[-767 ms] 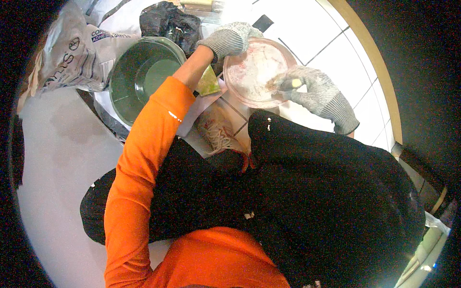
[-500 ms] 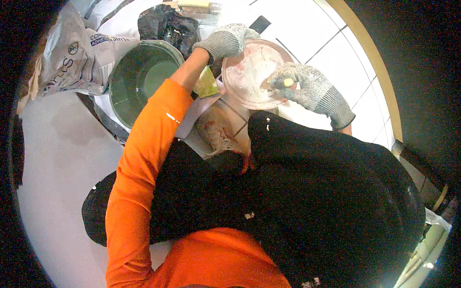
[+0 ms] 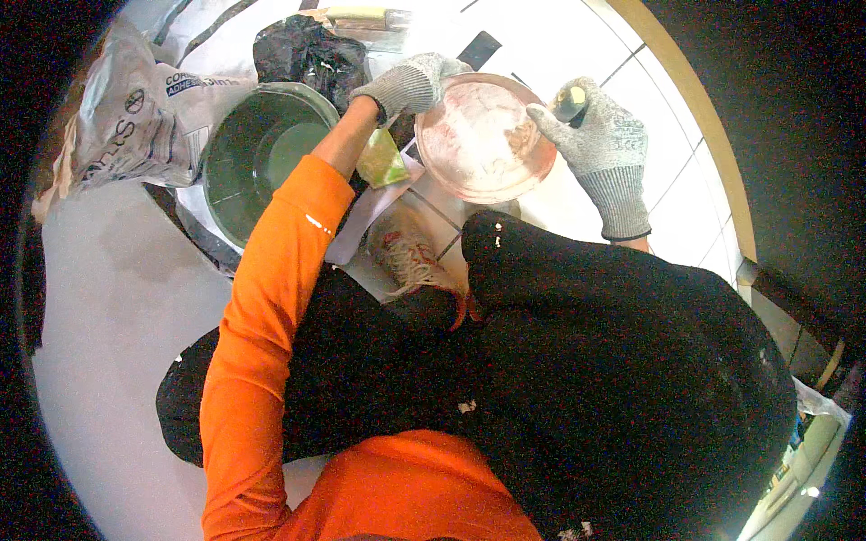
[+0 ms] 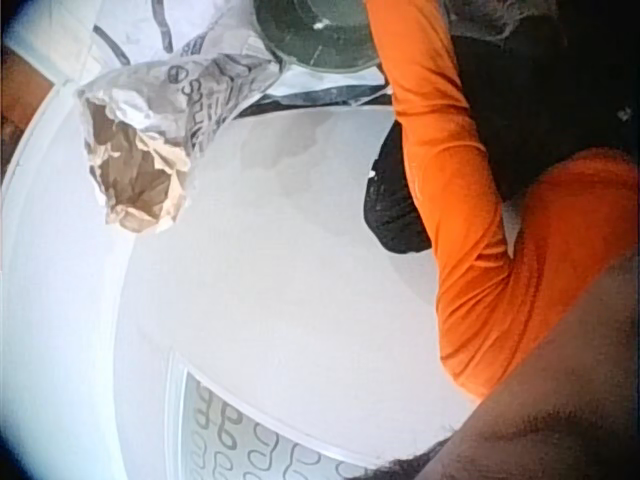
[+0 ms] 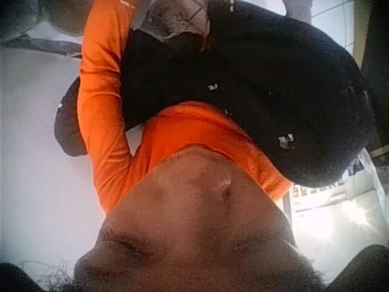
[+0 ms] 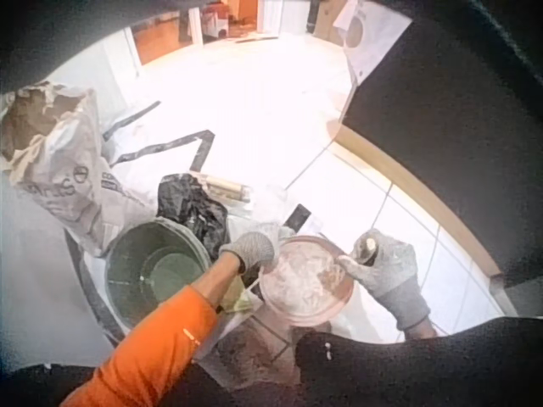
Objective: The person sits on the floor and mixes a white powder with water in a pink bowl using a trowel. They then carry the bowl and trowel to a hallway and apply the mixture to a wall section using a green float.
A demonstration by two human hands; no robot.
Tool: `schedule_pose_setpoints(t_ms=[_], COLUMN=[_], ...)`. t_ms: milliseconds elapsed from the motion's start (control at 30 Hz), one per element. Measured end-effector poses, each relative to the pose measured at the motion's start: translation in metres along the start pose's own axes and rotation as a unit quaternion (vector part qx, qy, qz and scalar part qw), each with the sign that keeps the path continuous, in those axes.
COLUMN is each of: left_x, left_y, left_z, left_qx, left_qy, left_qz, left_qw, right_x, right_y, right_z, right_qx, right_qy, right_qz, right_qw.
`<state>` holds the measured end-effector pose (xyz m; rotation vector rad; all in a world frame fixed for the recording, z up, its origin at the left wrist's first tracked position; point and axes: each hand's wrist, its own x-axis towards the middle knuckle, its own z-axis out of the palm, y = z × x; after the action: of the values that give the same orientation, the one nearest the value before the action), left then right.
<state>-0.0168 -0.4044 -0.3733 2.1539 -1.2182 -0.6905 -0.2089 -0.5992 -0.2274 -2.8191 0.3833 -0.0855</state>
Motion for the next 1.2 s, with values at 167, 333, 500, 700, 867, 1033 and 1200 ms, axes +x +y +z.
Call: schedule_pose_setpoints(t_ms=[167,333,500,700,867,1033,1200], left_x=[-0.004,-0.011,-0.011,-0.010,-0.011,-0.006,0.001], left_y=[0.003,0.027,0.025,0.018,0.020,0.008,-0.001], left_z=[-0.001,-0.017,-0.016,-0.006,-0.008,0.001,0.012], left_qx=[0.058,0.058,0.073,0.062,0.051,0.055,0.049], left_qy=[0.008,-0.041,-0.030,0.028,0.007,0.054,0.067], left_qz=[0.033,0.004,0.030,0.042,0.020,0.080,0.094], left_qw=[0.998,0.997,0.996,0.997,0.998,0.994,0.992], right_x=[-0.001,-0.010,-0.024,-0.032,-0.021,-0.023,-0.038], right_y=[-0.003,0.011,-0.009,-0.009,0.001,0.003,0.000], right_z=[0.011,0.035,0.038,0.027,0.003,0.007,0.019], right_qx=[-0.079,-0.073,0.007,0.092,0.091,0.083,0.087], right_qy=[-0.066,-0.082,-0.083,-0.099,-0.075,-0.121,-0.162], right_qz=[0.017,0.027,-0.015,-0.078,-0.078,-0.143,-0.242], right_qw=[0.994,0.994,0.996,0.988,0.990,0.979,0.953])
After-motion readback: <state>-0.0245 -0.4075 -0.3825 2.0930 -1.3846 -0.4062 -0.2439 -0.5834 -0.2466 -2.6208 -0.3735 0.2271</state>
